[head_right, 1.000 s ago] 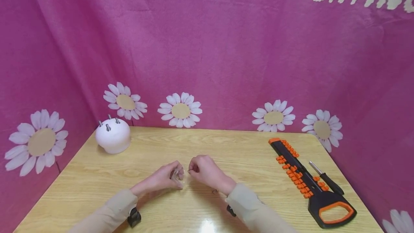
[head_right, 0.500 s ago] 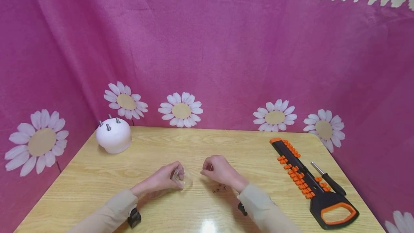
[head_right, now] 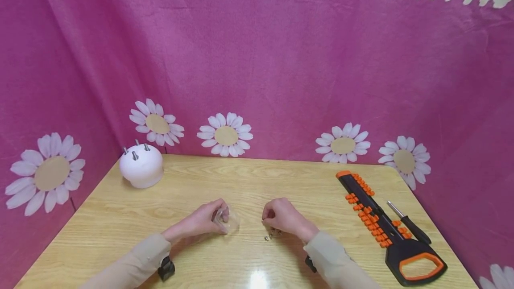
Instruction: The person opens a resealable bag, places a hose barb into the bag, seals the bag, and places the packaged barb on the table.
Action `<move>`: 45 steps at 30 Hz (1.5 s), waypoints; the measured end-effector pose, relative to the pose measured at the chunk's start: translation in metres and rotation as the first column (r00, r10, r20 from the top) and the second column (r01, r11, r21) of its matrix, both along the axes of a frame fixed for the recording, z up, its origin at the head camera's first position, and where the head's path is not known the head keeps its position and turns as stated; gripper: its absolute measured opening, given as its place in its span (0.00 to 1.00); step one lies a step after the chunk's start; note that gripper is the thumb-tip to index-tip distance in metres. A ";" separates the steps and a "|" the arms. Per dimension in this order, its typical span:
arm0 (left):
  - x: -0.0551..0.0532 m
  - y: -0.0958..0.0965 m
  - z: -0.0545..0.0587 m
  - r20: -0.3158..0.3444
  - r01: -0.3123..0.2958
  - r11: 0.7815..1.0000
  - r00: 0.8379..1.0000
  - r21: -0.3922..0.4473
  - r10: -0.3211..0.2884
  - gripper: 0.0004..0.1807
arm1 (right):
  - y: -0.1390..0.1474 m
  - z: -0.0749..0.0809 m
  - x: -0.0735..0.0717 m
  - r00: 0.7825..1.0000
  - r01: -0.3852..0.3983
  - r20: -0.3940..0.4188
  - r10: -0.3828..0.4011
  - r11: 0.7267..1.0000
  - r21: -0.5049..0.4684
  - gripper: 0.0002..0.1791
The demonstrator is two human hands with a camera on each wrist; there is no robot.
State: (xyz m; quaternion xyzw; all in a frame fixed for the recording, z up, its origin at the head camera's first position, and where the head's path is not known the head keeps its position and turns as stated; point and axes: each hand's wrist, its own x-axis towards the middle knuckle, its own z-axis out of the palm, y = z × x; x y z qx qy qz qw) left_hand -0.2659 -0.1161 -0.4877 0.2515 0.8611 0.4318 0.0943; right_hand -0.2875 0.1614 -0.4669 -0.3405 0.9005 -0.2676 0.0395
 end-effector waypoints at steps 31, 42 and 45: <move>0.000 0.003 0.001 0.013 0.002 1.000 1.000 0.016 -0.002 0.21 | -0.050 0.027 0.008 0.991 -0.068 -0.122 0.059 0.995 -0.070 0.02; 0.000 0.002 0.000 -0.005 -0.001 1.000 1.000 -0.001 0.001 0.21 | 0.007 0.018 0.013 0.996 0.048 -0.073 -0.048 0.999 -0.002 0.02; 0.000 0.001 0.001 -0.003 -0.004 1.000 1.000 -0.008 0.004 0.21 | 0.020 0.016 0.016 0.997 0.051 -0.064 -0.050 0.999 0.009 0.02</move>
